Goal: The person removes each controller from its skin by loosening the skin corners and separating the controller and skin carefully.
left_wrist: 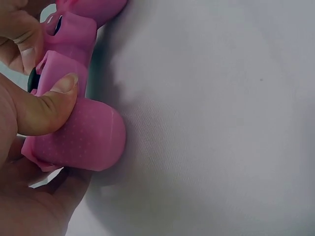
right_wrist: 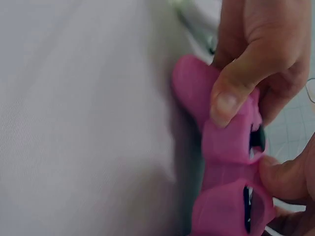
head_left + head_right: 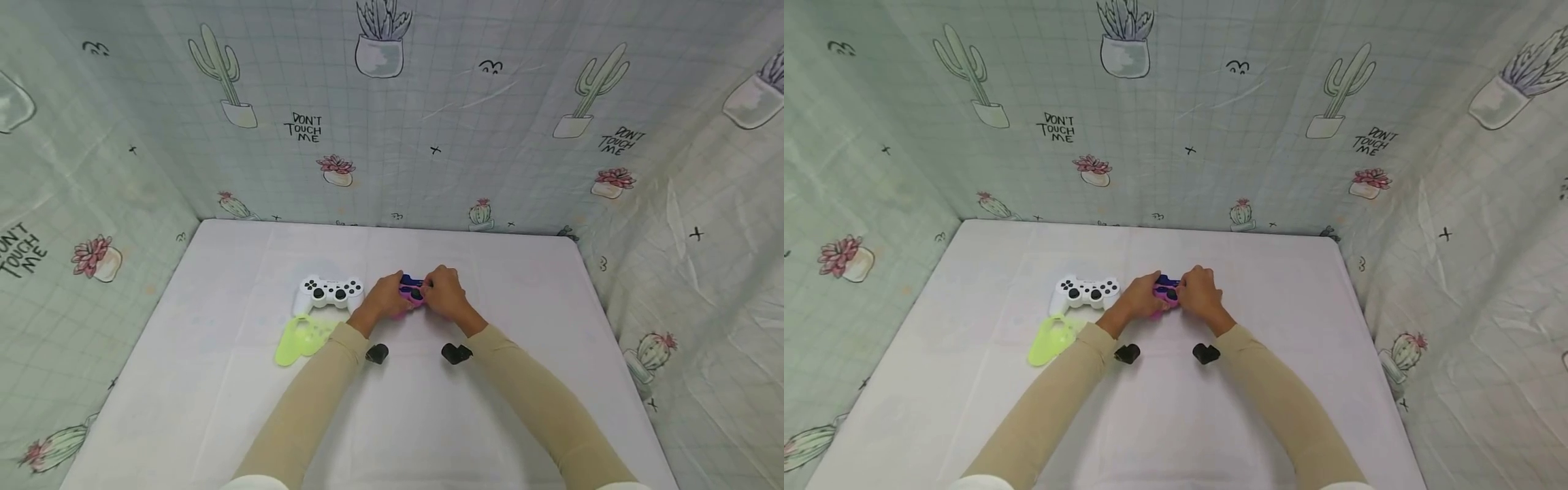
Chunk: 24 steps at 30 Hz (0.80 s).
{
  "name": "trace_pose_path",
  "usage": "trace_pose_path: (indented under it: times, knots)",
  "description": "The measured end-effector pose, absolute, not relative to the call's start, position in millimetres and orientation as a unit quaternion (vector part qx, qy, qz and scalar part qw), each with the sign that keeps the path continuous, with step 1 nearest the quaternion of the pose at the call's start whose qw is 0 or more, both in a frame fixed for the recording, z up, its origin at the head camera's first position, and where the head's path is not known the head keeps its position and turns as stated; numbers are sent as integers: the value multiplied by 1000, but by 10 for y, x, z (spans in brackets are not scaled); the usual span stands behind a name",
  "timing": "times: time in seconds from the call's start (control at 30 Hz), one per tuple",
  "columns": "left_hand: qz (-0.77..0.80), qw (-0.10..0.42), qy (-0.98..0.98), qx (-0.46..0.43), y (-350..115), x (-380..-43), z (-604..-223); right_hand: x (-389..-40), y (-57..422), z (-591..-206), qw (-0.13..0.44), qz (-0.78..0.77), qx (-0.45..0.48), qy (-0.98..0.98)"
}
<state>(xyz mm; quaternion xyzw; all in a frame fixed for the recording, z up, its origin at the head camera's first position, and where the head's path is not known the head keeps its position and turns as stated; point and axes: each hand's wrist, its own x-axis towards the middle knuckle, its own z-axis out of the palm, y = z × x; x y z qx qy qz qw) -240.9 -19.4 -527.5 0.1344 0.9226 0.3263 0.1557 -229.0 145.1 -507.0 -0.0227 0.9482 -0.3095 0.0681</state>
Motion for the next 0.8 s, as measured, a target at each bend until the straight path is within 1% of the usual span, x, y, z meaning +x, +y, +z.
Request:
trace_pose_path:
  times: [0.17,0.23,0.33,0.4,0.67,0.77,0.8]
  knots:
    - [335,142,921,138,-172,-2408,-5328,-2339,1452,-5045,141,-402,56,903]
    - [336,138,922,136,-167,-2399,-5342,-2338,1450,-5032,162,-440,78,880]
    - [337,138,923,128,-170,-2387,-5354,-2323,1440,-5036,169,-464,86,865]
    - [341,135,922,123,-172,-2383,-5372,-2304,1440,-5046,161,-467,75,866]
    - [355,118,920,118,-171,-2358,-5449,-2193,1479,-5226,75,-392,-38,916]
    - [353,103,923,115,-165,-2339,-5442,-2163,1472,-5278,44,-349,-50,935]
    - [352,90,924,115,-162,-2328,-5442,-2156,1468,-5288,31,-341,-47,938]
